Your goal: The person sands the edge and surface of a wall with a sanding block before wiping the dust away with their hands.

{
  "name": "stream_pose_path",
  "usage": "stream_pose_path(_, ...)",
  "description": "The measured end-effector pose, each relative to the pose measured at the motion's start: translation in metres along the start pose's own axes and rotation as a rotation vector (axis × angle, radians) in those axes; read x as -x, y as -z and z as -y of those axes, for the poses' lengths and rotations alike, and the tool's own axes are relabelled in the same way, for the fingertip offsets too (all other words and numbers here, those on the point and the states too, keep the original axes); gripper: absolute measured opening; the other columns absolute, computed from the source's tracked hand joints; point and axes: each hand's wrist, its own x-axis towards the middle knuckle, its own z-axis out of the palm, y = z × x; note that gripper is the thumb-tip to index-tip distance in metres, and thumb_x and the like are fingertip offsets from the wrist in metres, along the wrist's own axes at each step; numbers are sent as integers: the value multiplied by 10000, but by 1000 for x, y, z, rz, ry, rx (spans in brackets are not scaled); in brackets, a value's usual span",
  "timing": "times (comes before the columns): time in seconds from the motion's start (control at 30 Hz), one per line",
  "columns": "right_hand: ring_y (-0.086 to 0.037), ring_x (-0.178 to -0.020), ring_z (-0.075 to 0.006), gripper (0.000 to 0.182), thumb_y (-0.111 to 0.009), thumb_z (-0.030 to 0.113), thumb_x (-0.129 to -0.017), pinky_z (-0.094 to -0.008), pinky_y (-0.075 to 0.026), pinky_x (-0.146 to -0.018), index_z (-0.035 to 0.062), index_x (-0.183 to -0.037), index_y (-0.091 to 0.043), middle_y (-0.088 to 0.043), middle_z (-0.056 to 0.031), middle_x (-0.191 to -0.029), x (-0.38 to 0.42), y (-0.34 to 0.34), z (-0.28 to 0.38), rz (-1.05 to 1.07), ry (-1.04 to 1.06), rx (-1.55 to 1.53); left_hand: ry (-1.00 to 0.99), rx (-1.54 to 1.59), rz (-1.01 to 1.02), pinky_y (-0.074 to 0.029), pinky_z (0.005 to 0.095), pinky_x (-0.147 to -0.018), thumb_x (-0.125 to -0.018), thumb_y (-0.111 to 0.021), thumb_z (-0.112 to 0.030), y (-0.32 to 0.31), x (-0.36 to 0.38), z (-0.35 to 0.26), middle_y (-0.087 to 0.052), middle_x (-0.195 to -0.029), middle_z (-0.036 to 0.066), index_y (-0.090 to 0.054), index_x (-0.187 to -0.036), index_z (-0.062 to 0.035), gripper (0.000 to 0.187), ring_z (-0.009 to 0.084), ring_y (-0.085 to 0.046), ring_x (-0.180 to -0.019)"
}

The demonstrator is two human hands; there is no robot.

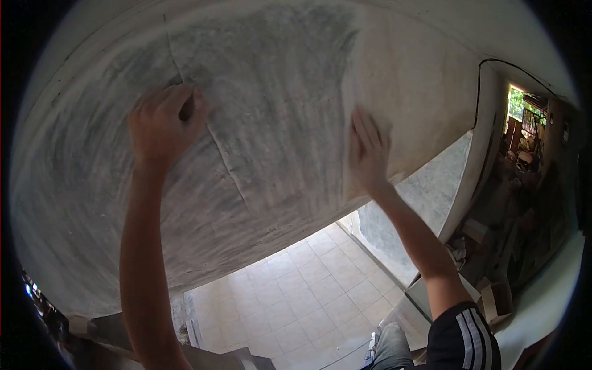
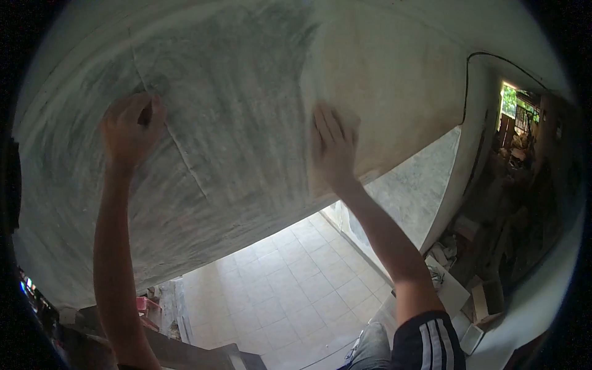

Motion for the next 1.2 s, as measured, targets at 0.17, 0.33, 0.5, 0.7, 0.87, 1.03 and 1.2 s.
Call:
stream_pose_path(0.17, -502, -1204, -234, 367, -531, 199, -948, -411, -320, -1027, 111, -1299, -594, -541, -36, -1376, 17, 16, -5, 28, 57, 15, -24, -9, -36, -458, 314, -511, -786, -695, -151, 0, -3, -3, -556, -551, 6, -626, -669, -98, 146, 166, -540, -500)
stream_pose_path(0.33, -521, -1155, -228, 351, -542, 233, -938, -456, -304, -1034, 165, -1278, -599, -542, 7, -1368, -95, -8, 10, -157, 28, -51, -52, 0, -52, -453, 318, -514, -798, -688, -146, -5, -2, -2, -573, -577, 11, -637, -688, -88, 134, 172, -547, -511)
stream_pose_path(0.5, -508, -1179, -234, 369, -528, 197, -941, -434, -309, -1037, 127, -1299, -586, -541, -18, -1374, 7, 5, 4, -3, -4, 7, -32, -7, -47, -457, 303, -514, -799, -687, -153, -1, -3, 0, -569, -567, -3, -669, -721, -91, 101, 151, -540, -498)
stream_pose_path(0.7, -510, -1159, -242, 376, -552, 200, -930, -425, -317, -1015, 124, -1296, -587, -553, -13, -1358, -14, 4, 3, -44, 20, 2, -38, -24, -58, -455, 298, -511, -803, -680, -140, -2, -3, -2, -566, -565, -7, -665, -714, -89, 104, 147, -540, -502)
stream_pose_path(0.87, -511, -1165, -224, 359, -538, 263, -945, -443, -302, -1039, 169, -1288, -589, -545, 19, -1360, -96, -10, 10, -151, -16, -53, -63, -27, -78, -449, 299, -511, -802, -677, -131, -4, -3, -2, -555, -558, -6, -629, -674, -94, 141, 148, -532, -502)
stream_pose_path(1.03, -508, -1184, -220, 372, -524, 248, -949, -450, -295, -1036, 185, -1311, -581, -505, 21, -1412, 33, 10, -4, 67, -32, -48, -25, -28, 1, -454, 327, -523, -815, -672, -149, 1, -3, -1, -584, -601, 27, -647, -707, -81, 130, 177, -552, -529)
stream_pose_path(1.2, -521, -1170, -223, 353, -522, 244, -951, -457, -298, -1028, 169, -1289, -592, -526, 9, -1388, -30, 4, 0, -4, 5, 21, -47, -31, -47, -446, 314, -518, -802, -680, -144, -1, -2, -2, -560, -568, 13, -634, -681, -92, 140, 169, -527, -505)
